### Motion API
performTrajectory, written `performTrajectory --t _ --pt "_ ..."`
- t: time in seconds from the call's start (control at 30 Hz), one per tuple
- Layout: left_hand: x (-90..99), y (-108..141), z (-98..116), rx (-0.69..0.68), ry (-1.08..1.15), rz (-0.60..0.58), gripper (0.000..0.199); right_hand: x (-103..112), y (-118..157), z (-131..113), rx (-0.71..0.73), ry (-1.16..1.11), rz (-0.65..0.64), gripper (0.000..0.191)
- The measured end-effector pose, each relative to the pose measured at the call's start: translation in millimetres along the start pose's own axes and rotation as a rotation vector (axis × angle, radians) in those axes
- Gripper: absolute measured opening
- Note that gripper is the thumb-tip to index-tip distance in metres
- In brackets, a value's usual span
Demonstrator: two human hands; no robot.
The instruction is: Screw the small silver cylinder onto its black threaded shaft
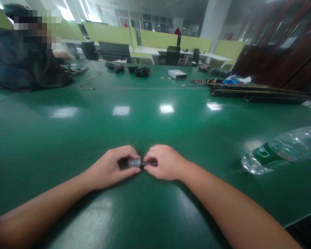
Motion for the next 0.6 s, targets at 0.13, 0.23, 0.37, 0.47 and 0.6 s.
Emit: performTrajectory --t 0.13,0.23,0.37,0.47,0.6 --pt "-0.2 0.1 -1.3 0.006 0.003 -0.004 0.017 1.5 0.0 -0.9 -0.010 0.009 0.000 0.010" --pt "-0.7 0.1 -1.6 0.007 0.005 -0.008 0.018 2.7 0.0 -2.3 -0.017 0.017 -0.006 0.009" --pt "-0.9 -0.1 -1.0 0.005 0.007 -0.008 0.018 3.6 0.5 -2.6 -0.017 0.019 -0.009 0.010" --pt "-0.9 -0.1 -1.0 0.008 0.004 -0.004 0.018 3.3 1.0 -1.3 -0.021 0.009 -0.008 0.010" --pt "-1.0 -0.1 -1.3 0.011 0.002 0.007 0.018 2.5 1.5 0.9 -0.032 -0.008 -0.004 0.009"
Point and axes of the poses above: each hand's wrist, its own y-axis away from the middle knuckle, its own x-axis out of the back of the hand, z = x × y, the point moved 5 cm from there along -y, towards the middle knuckle, and after that the axes turned 5 degrees about x, right-handed, at the moved point
